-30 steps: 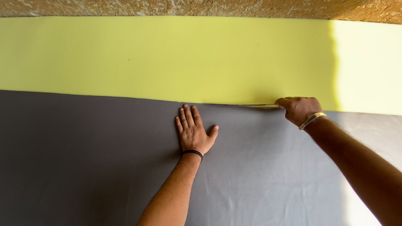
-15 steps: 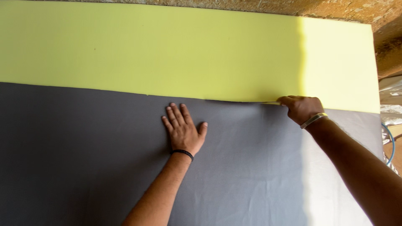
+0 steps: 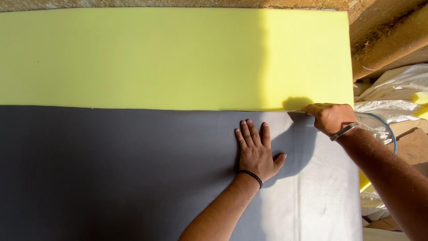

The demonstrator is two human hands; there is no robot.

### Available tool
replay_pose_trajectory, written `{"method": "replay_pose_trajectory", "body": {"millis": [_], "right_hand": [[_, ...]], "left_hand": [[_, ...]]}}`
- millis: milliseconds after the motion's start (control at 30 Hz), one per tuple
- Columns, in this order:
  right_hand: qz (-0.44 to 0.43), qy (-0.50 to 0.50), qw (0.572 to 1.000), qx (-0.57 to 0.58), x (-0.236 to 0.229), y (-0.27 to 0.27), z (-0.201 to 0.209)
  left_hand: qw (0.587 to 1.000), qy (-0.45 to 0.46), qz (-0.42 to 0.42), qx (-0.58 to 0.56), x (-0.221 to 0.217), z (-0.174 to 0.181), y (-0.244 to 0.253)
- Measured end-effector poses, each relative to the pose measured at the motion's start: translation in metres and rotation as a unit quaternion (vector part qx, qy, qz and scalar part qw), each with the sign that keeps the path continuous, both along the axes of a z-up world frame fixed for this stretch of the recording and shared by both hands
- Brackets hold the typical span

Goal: The person sprays adhesive onto a yellow foam sheet, then places and smooths a gray fabric sheet over it. The person repeats the process with another foam and fabric sheet, aligning and pressing the fabric to adhere it to the foam.

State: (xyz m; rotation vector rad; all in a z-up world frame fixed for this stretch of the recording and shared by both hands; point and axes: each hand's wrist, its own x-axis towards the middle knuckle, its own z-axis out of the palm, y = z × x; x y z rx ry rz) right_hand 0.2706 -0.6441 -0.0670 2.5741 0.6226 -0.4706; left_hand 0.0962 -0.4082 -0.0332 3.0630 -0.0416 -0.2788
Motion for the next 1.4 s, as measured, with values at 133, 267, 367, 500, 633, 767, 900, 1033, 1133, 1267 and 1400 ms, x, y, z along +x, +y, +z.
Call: {"method": "replay_pose_trajectory", "body": {"millis": [133,267,367,500,633,767,900,1033,1133,1267,1400], "right_hand": [[-0.024,-0.047,0.997,0.05,0.016,-0.094,0.012],[-0.038,-0.01,0.998,0.045,0.027,-0.131,-0.027],[-0.021,0.015,1.0,0.014,0.045,-0.148,-0.061],[-0.055,0.04,0.996,0.052,0.061,-0.212,-0.058],[0.002,-0.03,0.987,0.158,0.068,-0.234,-0.061],[-0.069,0.078,0.994,-0.026,0.08,-0.224,-0.102],[-0.15,0.054,0.987,-0.011,0.074,-0.283,-0.121],[-0.201,-0.091,0.964,0.146,0.021,-0.369,-0.113],[-0.287,-0.117,0.928,0.207,-0.025,-0.382,-0.103],[-0.408,-0.141,0.812,0.392,-0.084,-0.324,-0.078],[-0.479,-0.067,0.593,0.644,-0.158,-0.185,-0.067]], "left_hand": [[1.0,0.007,-0.005,-0.024,0.013,0.0,-0.048],[0.999,0.0,0.004,-0.033,0.036,-0.007,-0.077],[0.999,-0.017,0.01,-0.04,0.043,-0.014,-0.087],[0.999,-0.019,0.015,-0.044,0.04,-0.02,-0.087],[0.999,-0.025,0.015,-0.032,0.046,-0.019,-0.082],[0.999,-0.018,0.019,-0.024,0.046,-0.025,-0.088],[1.0,-0.01,0.019,-0.014,0.045,-0.032,-0.083],[0.997,-0.081,0.009,-0.019,0.047,-0.035,-0.086],[1.0,-0.004,0.015,0.003,0.049,-0.031,-0.086],[1.0,0.005,0.016,-0.005,0.05,-0.021,-0.085],[0.999,0.023,0.015,-0.021,0.049,-0.013,-0.085]]}}
